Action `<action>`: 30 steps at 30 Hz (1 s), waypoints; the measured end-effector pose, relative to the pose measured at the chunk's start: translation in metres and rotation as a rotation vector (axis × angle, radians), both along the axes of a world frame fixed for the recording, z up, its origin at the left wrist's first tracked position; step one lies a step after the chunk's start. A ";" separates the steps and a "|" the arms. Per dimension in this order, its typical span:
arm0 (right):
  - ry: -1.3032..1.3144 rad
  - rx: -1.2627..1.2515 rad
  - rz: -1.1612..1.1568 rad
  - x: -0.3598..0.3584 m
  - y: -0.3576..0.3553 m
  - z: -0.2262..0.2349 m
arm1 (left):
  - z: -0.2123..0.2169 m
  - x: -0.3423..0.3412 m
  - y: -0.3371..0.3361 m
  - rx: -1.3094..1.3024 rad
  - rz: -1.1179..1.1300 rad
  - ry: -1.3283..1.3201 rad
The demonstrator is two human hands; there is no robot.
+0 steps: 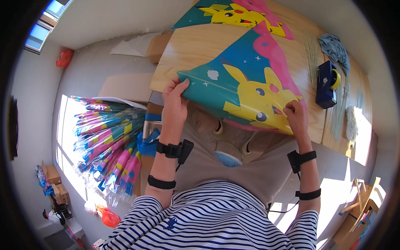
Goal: Assembling a colorful plastic kite at a wooden table.
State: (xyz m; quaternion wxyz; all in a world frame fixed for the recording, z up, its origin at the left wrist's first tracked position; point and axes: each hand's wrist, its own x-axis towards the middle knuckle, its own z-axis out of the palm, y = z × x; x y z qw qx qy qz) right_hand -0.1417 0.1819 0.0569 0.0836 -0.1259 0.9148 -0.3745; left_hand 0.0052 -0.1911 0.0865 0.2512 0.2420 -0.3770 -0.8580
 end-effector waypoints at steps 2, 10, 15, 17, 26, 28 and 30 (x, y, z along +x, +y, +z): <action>0.065 -0.107 0.058 0.000 -0.029 0.027 | 0.024 0.001 0.013 -0.061 -0.089 0.076; -0.145 -0.466 0.699 0.016 -0.178 0.174 | 0.088 0.007 0.046 -0.207 -0.397 0.228; -0.315 -0.430 0.783 0.014 -0.195 0.186 | 0.097 0.012 0.047 -0.243 -0.493 0.189; -0.306 -0.420 0.793 0.010 -0.190 0.187 | 0.098 0.013 0.049 -0.236 -0.497 0.172; -0.235 -0.478 0.760 0.019 -0.178 0.198 | 0.113 0.014 0.053 -0.301 -0.394 0.266; -0.193 -0.472 0.761 0.020 -0.177 0.197 | 0.119 0.013 0.048 -0.353 -0.347 0.265; -0.173 -0.474 0.763 0.022 -0.177 0.195 | 0.120 0.010 0.046 -0.333 -0.330 0.254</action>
